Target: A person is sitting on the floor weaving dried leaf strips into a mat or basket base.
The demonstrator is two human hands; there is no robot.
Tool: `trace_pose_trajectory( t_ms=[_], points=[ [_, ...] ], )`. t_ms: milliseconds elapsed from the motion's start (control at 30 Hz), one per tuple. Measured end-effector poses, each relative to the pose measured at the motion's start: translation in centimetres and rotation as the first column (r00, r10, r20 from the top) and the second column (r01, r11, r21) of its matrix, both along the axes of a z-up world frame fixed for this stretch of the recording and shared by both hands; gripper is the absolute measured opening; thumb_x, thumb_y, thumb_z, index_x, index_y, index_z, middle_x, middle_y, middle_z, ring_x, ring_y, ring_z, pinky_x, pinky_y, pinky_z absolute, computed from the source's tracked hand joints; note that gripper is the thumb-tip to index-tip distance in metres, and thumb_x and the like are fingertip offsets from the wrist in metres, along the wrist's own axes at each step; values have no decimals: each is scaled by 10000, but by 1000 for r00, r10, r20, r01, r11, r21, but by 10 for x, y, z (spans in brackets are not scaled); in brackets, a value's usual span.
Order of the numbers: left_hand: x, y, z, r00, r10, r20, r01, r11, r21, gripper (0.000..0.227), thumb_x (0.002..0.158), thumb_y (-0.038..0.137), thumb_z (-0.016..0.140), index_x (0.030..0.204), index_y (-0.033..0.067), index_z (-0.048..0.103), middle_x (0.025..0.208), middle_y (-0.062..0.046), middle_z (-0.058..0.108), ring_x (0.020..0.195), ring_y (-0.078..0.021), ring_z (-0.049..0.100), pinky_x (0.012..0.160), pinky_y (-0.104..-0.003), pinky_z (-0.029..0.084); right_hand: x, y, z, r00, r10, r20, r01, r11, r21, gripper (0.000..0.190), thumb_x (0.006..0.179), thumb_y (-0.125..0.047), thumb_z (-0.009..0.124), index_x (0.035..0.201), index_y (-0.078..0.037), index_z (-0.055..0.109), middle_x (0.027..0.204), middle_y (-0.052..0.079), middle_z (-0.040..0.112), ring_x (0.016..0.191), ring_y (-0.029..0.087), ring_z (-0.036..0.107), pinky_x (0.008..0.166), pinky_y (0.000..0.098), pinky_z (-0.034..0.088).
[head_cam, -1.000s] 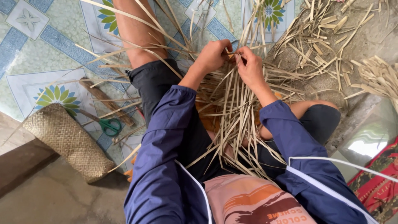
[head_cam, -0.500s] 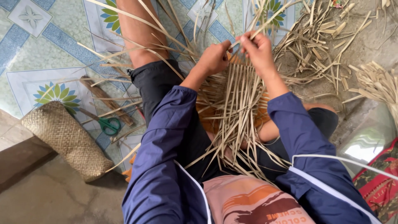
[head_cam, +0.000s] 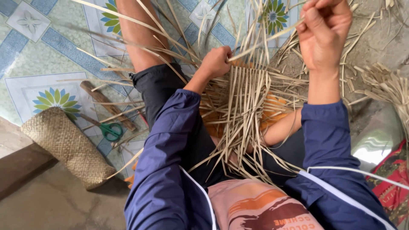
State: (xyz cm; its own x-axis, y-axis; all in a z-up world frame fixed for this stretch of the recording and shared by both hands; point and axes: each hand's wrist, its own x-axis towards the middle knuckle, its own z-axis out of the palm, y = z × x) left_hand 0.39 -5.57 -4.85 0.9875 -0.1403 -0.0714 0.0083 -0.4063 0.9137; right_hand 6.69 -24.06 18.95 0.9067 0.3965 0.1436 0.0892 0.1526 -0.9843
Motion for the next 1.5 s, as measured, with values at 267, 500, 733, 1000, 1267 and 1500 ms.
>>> trace_pose_trajectory(
  t_ms=[267, 500, 733, 1000, 1267, 1500],
  points=[
    [-2, 8, 8, 999, -10, -36, 14, 994, 108, 377, 789, 12, 705, 1148, 67, 606, 940, -177, 747, 772, -426, 698, 663, -505, 553, -36, -41, -41, 924, -110, 365, 315, 760, -569, 217, 1026, 218, 684, 1164, 51, 687, 1031, 180, 734, 877, 197, 703, 707, 220, 550],
    [15, 13, -3, 975, -88, -205, 140, 957, 255, 398, 861, 206, 808, 1187, 180, 581, 1051, -174, 717, 999, -454, 730, 865, -552, 602, -65, -97, -95, 948, -170, 271, 303, 748, -591, 212, 1033, 140, 652, 1237, 87, 674, 1092, 229, 717, 952, 218, 694, 857, 363, 580],
    [13, 29, 19, 990, -73, -123, 101, 964, 245, 183, 882, 223, 746, 1056, 201, 694, 890, -82, 741, 906, -421, 739, 835, -568, 595, -73, -126, -137, 903, -405, 142, 408, 707, -578, 177, 996, 71, 740, 1164, 19, 727, 1038, 136, 719, 904, 205, 738, 772, 299, 633],
    [1, -2, 66, 974, -225, -6, 225, 971, 85, 347, 896, 372, 756, 1132, 123, 706, 1001, -115, 744, 958, -399, 725, 853, -556, 595, -76, -105, -156, 822, -501, -271, 432, 859, -276, 148, 1000, 9, 700, 1144, -11, 673, 1079, 91, 688, 950, 220, 780, 851, 255, 688],
    [-4, -35, 81, 963, -248, 107, 270, 877, -397, 165, 1045, 112, 651, 1159, 8, 709, 996, -201, 741, 967, -393, 746, 848, -528, 615, -80, -88, -135, 882, -407, -239, 295, 870, -395, 162, 1005, -25, 722, 1161, 1, 684, 1050, 126, 731, 876, 207, 760, 752, 294, 671],
    [13, -47, 36, 954, -218, 208, 185, 969, 164, 96, 957, 280, 715, 984, 188, 720, 916, -2, 631, 916, -290, 704, 757, -446, 611, -47, -97, -124, 819, 165, 549, 417, 485, -769, 205, 977, -187, 817, 1181, -167, 800, 1075, 9, 717, 1008, 267, 670, 890, 400, 527]
  ],
)
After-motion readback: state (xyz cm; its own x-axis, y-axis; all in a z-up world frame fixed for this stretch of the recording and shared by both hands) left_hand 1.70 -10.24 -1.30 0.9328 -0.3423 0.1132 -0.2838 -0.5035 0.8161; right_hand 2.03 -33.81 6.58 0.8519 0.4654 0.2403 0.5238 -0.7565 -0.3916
